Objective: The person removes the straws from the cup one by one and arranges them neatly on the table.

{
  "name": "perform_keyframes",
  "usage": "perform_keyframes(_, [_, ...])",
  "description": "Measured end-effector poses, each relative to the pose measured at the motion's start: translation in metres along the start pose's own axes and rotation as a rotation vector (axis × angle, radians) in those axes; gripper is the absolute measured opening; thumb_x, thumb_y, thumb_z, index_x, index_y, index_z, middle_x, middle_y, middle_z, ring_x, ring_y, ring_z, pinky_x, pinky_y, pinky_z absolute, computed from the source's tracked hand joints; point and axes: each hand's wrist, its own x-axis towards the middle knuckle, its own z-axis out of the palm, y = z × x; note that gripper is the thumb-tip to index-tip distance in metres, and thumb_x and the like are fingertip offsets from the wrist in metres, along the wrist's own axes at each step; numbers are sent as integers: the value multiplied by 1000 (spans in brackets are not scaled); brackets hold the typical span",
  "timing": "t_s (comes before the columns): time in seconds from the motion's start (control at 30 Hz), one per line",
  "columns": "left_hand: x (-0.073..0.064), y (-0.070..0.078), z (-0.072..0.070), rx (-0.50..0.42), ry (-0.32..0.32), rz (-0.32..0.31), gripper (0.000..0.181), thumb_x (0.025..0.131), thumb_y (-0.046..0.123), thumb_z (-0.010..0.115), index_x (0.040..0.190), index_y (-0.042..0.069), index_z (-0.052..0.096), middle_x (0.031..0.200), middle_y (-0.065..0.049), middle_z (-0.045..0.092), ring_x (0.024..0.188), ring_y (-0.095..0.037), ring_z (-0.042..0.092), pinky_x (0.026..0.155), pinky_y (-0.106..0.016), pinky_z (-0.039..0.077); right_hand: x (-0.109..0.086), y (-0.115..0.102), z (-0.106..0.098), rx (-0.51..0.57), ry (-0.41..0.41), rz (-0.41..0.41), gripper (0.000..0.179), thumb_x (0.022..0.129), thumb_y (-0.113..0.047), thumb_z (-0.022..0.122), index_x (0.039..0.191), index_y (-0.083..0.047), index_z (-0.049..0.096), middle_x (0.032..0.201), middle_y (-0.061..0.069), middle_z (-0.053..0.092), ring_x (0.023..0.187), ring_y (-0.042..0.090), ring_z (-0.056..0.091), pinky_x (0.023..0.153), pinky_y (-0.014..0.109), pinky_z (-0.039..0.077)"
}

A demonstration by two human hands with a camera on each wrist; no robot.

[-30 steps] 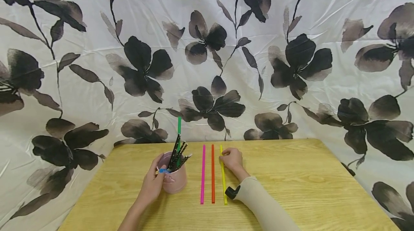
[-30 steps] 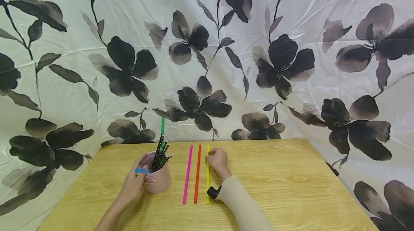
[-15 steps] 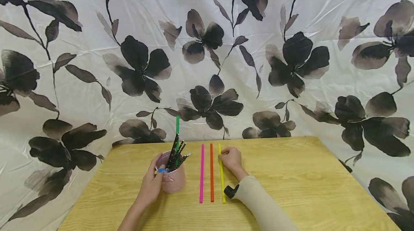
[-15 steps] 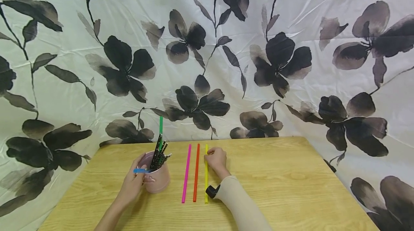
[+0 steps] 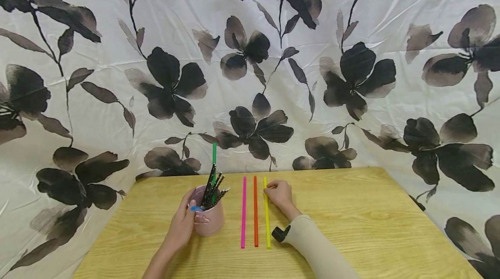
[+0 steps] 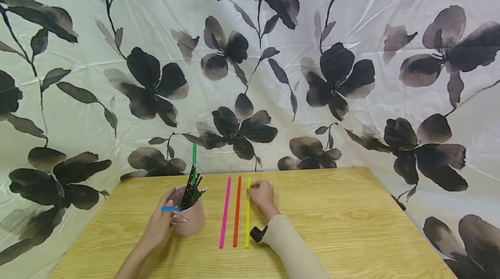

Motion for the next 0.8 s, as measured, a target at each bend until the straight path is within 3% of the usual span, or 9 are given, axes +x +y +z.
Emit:
perform_keyframes(0.17, [1, 0, -3, 69, 0, 21, 40, 98, 29, 21, 139, 24, 23, 94, -7, 55, 80, -17, 54, 71, -35, 43, -1, -7, 0, 18, 2, -57, 13, 74, -14, 68, 84, -5, 68, 64, 0, 61, 43, 14, 54, 42, 26, 44])
perform_keyframes(0.4, [1, 0, -6, -19, -47, -7, 41, 98, 28, 26, 139, 24, 22, 84, -12, 53, 71, -18, 56, 63, -30, 45, -12, -47, -5, 151, -78, -143, 12, 80, -13, 63, 86, -4, 67, 68, 5, 59, 52, 20, 58, 48, 32, 48])
perform_keyframes(0.53, [2, -1, -6, 26, -33, 36, 41, 98, 25, 27, 139, 22, 23, 109, -18, 49, 79, -21, 51, 64, -32, 43, -17, -75, -6, 204, -162, -180, 13, 80, -16, 63, 88, -6, 67, 71, 7, 61, 57, 26, 59, 50, 32, 49])
perform_keyframes(0.6, [2, -3, -5, 42, -27, 56, 40, 98, 23, 27, 138, 23, 24, 120, -15, 43, 83, -22, 48, 66, -32, 43, -19, -88, -5, 227, -217, -191, 15, 81, -17, 63, 90, -6, 67, 73, 7, 62, 62, 31, 60, 51, 33, 49])
perform_keyframes(0.8, [3, -6, -6, -3, -38, 70, 41, 98, 18, 28, 139, 19, 24, 130, -15, 37, 84, -23, 49, 65, -30, 45, -17, -122, 7, 273, -345, -200, 18, 83, -19, 61, 98, -10, 66, 84, 8, 63, 71, 30, 61, 56, 36, 50])
